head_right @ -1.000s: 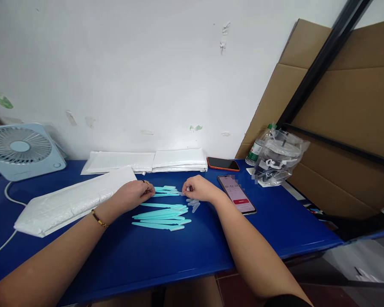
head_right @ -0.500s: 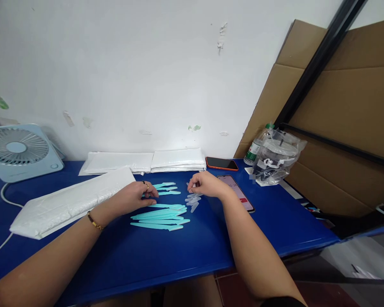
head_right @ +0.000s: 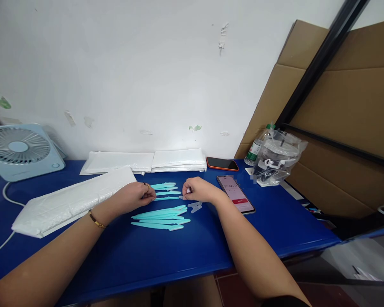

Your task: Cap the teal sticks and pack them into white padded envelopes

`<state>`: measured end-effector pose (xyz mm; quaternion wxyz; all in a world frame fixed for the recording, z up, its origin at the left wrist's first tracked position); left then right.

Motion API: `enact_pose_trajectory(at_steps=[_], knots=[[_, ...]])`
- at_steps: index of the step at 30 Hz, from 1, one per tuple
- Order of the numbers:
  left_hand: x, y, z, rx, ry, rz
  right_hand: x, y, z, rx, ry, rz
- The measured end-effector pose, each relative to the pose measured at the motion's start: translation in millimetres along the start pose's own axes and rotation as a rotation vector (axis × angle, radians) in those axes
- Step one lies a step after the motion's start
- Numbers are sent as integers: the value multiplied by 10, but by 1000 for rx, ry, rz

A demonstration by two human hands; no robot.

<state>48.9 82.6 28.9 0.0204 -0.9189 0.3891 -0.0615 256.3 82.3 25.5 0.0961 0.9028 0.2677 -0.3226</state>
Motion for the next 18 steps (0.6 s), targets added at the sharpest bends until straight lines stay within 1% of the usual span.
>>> enact_pose_trajectory(at_steps=[6,10,13,16,18], knots=[[-18,-9,19,-1,-21,-13,-47,-47,75,21,-24,4],[-55,-2,7,-7,-28,-26,-10,-43,45,38,-7,30],[-83,1,7,-15,-33,-30,15,-31,23,47,-35,44],[-81,-9,23,-6,-33,-27,-32,-52,76,45,-74,18],[-61,-24,42,5,-32,-17,-92,-90,132,66,-73,-13]])
Point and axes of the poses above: each hand's wrist, its own y-axis away from the middle knuckle, its own z-axis out of the palm, x = y × z, the point moved 5 cm from there along -y, towards the middle knuckle, and after that the axes turned 9 degrees about -y, right-handed, at the moved point
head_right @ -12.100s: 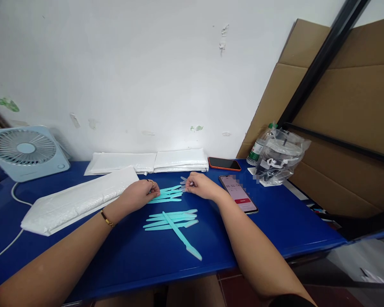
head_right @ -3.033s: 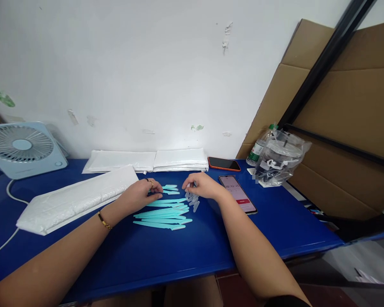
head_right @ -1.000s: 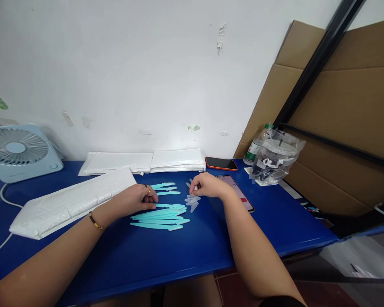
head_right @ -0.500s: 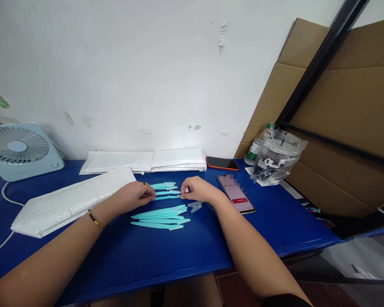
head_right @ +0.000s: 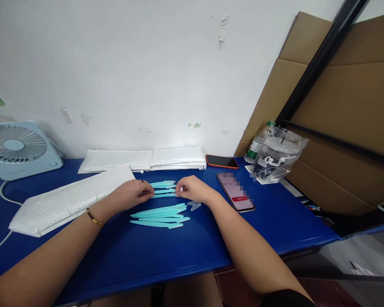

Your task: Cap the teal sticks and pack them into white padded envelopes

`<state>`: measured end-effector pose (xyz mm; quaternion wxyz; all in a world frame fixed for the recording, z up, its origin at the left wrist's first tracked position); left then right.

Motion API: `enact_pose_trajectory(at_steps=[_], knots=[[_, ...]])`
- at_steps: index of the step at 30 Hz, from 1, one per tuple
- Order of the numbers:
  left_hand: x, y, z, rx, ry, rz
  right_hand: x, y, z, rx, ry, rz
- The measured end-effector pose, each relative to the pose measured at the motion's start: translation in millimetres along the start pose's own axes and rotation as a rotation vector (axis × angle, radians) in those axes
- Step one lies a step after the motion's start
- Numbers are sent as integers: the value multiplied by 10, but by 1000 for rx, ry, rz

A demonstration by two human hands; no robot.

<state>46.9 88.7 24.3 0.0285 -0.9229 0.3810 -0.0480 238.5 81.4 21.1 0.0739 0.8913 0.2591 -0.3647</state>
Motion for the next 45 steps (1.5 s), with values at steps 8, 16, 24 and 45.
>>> enact_pose_trajectory(at_steps=[8,16,24,45], knots=[[25,-19,-19,96,18,-104,29,15,-222,133,4,-14],[297,40,-23,-110,238,34,234,225,-486,-56,99,140],[276,27,10,-96,142,-39,195,148,-289,-88,77,143],[177,-21,-28,-2,-125,5,112,76,-172,-34,51,-1]])
Point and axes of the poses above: each hand's wrist, its own y-axis away from the middle knuckle, its own z-axis out of the palm, x = y × z, the point moved 5 cm from there along -y, towards the middle knuckle, and after that the axes turned 9 degrees about -y, right-handed, at the moved point
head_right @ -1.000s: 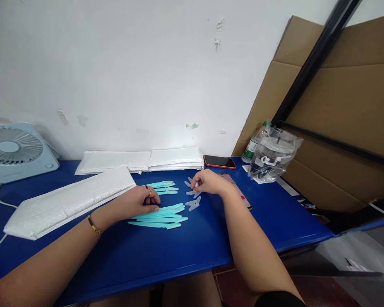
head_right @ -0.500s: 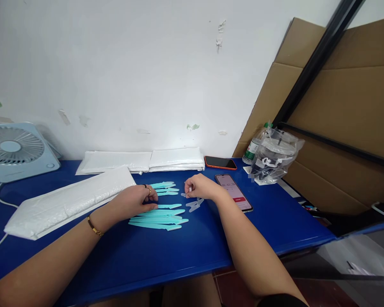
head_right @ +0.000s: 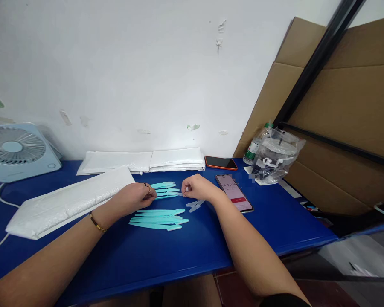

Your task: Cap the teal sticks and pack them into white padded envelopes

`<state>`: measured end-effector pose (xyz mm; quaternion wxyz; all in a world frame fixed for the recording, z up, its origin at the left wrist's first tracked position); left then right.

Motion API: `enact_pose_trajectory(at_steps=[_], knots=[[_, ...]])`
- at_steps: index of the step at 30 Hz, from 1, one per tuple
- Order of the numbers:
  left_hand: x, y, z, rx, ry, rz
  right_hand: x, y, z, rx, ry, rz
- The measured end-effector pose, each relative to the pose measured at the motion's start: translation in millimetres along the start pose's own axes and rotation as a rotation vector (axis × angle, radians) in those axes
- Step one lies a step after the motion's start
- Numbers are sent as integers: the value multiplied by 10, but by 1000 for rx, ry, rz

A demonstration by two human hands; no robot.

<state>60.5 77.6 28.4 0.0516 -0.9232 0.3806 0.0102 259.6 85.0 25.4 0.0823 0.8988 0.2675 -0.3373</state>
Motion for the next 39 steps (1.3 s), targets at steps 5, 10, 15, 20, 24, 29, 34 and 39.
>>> enact_pose_trajectory(at_steps=[5,10,15,20,24,29,34,39], knots=[[11,-14,6,8,7,-2,-81,-47,91,20,-42,-19],[-48,-35,40,34,-15,-31,-175,-131,146,95,-23,-103],[-68,3,-8,88,162,-74,-32,28,-149,48,-23,-80],[146,43,9,-112,412,98,198,206,-305,-138,15,65],[106,22,29,-94,324,41,214,138,-229,-120,24,84],[1,20,19,-29,184,-41,96,29,-81,-88,-29,-22],[32,30,-24,-21,90,-28,73,19,-49,-32,-33,-37],[113,67,-58,-130,298,26,85,34,-52,-34,-28,-42]])
Point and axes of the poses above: each hand's wrist, its own y-axis away from the middle knuckle, its own z-axis out of the palm, x = y × z, the point moved 5 cm from there along -y, towards the middle knuckle, and after that the axes turned 9 degrees about -y, right-handed, at the moved point
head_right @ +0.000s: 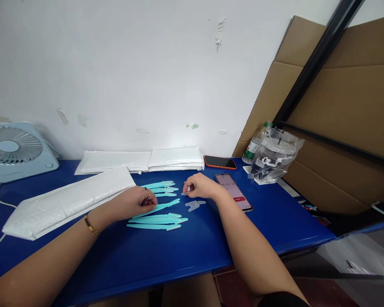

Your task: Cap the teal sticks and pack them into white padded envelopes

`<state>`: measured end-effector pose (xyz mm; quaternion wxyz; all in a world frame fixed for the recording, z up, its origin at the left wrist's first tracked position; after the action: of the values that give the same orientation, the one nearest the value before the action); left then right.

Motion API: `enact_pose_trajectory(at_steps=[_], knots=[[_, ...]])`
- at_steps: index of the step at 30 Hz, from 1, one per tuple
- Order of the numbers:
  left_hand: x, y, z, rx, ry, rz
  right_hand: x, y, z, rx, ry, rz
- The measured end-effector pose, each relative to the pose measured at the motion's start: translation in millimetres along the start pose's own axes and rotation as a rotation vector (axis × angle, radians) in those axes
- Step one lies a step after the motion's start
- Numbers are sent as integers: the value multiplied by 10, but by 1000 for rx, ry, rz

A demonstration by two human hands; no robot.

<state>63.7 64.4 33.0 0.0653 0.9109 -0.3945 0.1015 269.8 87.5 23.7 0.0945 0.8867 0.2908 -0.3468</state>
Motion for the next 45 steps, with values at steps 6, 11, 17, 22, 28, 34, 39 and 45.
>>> enact_pose_trajectory(at_steps=[6,11,17,22,28,34,39,45], knots=[[-169,-12,41,75,345,-109,-76,21,-72,81,-32,-21],[-306,-47,112,120,452,-188,-247,25,-139,299,-62,-167],[-339,-45,97,118,440,-237,-341,13,-83,345,-68,-246],[-292,-29,62,80,446,-266,-399,22,-86,339,-26,-283],[-260,-40,94,54,454,-269,-498,-25,62,271,7,-355],[-199,-49,37,191,259,-184,-514,-92,159,205,48,-314],[-67,-12,-68,317,3,-99,-299,-15,-27,124,98,-147],[79,-19,58,38,12,15,-51,136,-34,-208,68,126]])
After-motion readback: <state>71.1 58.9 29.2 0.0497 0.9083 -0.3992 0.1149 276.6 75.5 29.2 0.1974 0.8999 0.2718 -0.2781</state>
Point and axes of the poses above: each hand's wrist, its own y-axis away from the middle knuckle, its own z-axis out of the palm, x = y × z, the point moved 5 cm from there along -y, towards the middle knuckle, and after that the axes turned 9 degrees about -y, right-handed, at the moved point
